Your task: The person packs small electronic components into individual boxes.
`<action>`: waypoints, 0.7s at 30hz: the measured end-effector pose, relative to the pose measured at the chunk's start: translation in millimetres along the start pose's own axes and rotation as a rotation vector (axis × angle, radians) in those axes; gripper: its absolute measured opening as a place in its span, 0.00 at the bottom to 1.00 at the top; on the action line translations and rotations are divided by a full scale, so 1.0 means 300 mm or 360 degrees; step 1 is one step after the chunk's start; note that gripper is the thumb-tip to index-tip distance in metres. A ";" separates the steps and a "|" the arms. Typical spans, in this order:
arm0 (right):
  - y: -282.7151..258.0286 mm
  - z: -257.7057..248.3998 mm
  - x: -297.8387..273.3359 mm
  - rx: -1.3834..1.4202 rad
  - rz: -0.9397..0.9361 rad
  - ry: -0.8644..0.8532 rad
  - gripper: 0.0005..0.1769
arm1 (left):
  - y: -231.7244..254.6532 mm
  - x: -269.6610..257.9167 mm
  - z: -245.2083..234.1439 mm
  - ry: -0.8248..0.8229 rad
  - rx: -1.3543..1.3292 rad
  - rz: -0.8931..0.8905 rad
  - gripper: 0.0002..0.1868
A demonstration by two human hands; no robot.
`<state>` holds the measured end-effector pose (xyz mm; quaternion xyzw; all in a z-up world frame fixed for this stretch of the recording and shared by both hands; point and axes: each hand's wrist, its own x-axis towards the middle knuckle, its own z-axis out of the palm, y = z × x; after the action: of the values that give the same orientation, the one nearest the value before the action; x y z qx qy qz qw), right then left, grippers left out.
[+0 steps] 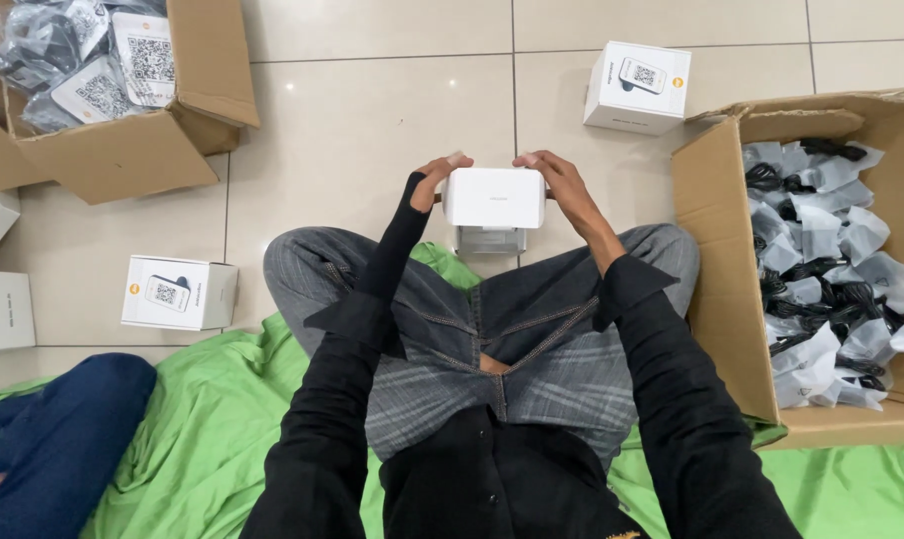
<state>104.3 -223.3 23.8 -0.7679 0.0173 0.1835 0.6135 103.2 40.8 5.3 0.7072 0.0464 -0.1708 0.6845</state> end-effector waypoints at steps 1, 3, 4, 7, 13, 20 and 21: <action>-0.010 0.002 -0.008 0.0001 0.0001 -0.0032 0.31 | 0.008 -0.012 0.001 -0.0001 0.0026 0.0001 0.38; -0.027 0.006 -0.023 0.0016 -0.0007 -0.0022 0.30 | 0.008 -0.028 -0.003 -0.0020 0.0003 0.0017 0.36; -0.035 0.006 -0.030 0.0033 -0.0015 -0.0006 0.28 | 0.009 -0.034 -0.004 -0.0044 -0.0016 0.0033 0.34; -0.036 0.003 -0.039 0.0044 -0.0024 0.0003 0.29 | 0.028 -0.059 0.001 -0.0060 -0.0063 0.0008 0.32; 0.069 -0.006 -0.006 0.0113 -0.0110 -0.0095 0.30 | -0.167 0.034 -0.016 -0.0066 0.0167 0.0123 0.39; 0.128 0.030 -0.044 -0.0207 -0.0146 -0.0016 0.55 | -0.280 0.057 0.003 -0.0055 0.0494 -0.0472 0.61; 0.127 0.033 -0.035 -0.0205 -0.0028 -0.0007 0.56 | -0.275 0.063 0.006 -0.0046 0.0469 -0.0476 0.61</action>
<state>82.3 -225.4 -10.3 -0.8055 -0.0028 0.1806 0.5644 95.9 40.6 -79.1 0.7825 0.1156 -0.2855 0.5412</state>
